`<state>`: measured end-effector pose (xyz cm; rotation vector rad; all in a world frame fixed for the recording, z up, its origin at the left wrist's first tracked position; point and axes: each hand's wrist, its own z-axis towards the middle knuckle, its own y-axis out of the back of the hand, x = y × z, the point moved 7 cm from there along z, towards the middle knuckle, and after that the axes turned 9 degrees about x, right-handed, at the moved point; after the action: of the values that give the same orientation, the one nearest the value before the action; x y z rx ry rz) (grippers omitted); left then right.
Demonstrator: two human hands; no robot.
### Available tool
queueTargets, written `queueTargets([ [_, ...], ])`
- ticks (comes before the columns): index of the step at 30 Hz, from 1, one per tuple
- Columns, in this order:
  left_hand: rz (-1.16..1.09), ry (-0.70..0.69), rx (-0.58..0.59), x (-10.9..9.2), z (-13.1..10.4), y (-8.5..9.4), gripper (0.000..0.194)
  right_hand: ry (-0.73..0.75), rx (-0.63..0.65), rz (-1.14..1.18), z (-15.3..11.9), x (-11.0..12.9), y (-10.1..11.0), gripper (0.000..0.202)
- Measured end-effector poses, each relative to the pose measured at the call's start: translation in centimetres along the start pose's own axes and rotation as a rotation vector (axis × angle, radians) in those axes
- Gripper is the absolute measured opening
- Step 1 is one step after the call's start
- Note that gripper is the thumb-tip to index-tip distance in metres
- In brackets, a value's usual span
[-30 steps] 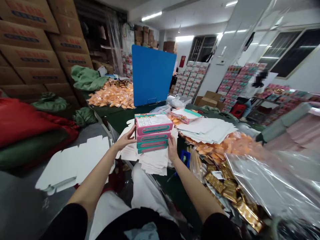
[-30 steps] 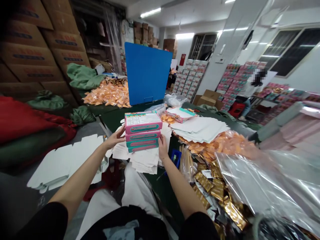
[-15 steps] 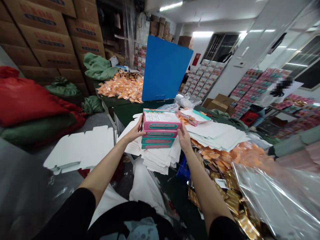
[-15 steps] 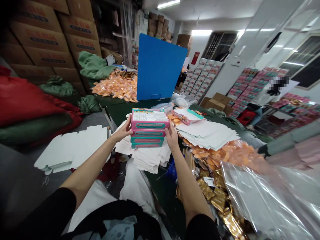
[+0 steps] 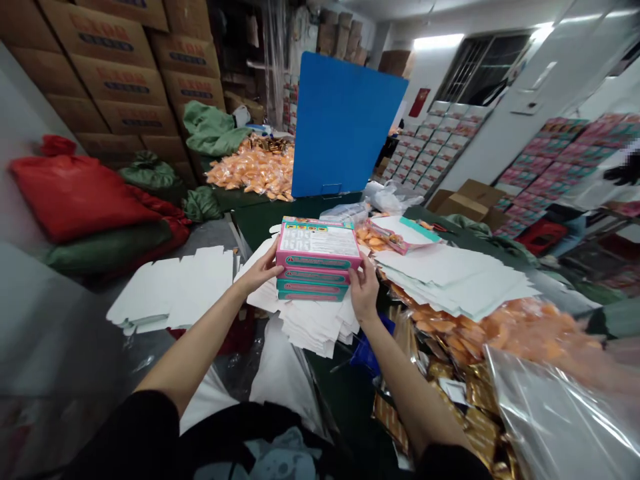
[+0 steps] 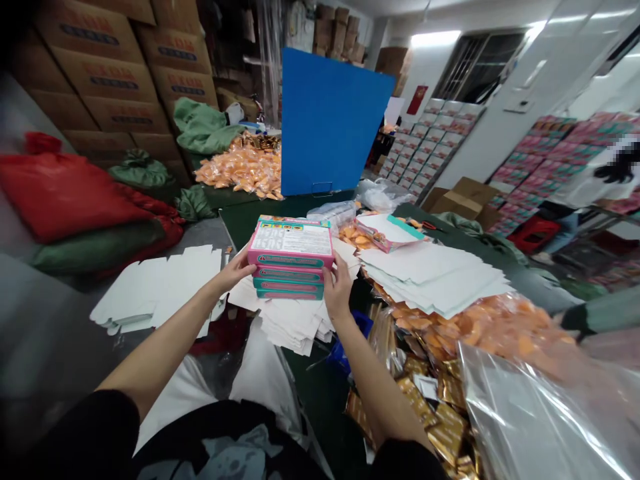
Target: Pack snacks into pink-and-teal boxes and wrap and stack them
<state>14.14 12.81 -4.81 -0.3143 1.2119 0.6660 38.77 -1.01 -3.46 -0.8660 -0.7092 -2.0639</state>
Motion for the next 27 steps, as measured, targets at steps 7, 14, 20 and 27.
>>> queueTargets([
  [7, -0.044, 0.131, -0.049, 1.4, -1.0, 1.5, 0.100, 0.063, 0.084, -0.139, -1.0, 0.9, -0.6, 0.056],
  [14, 0.005, 0.099, -0.145, 1.8, -1.3, 2.9, 0.138, -0.027, 0.345, 0.040, -0.7, -3.5, 0.1, 0.114],
  [20, -0.113, 0.277, 0.025, 5.7, -0.1, 1.4, 0.116, -0.205, 0.539, 0.178, -0.8, -6.7, -1.9, 0.117],
  [27, -0.250, 0.165, -0.105, 4.4, 2.2, 1.5, 0.093, -0.286, 0.522, 0.190, 2.0, -5.6, -2.6, 0.092],
])
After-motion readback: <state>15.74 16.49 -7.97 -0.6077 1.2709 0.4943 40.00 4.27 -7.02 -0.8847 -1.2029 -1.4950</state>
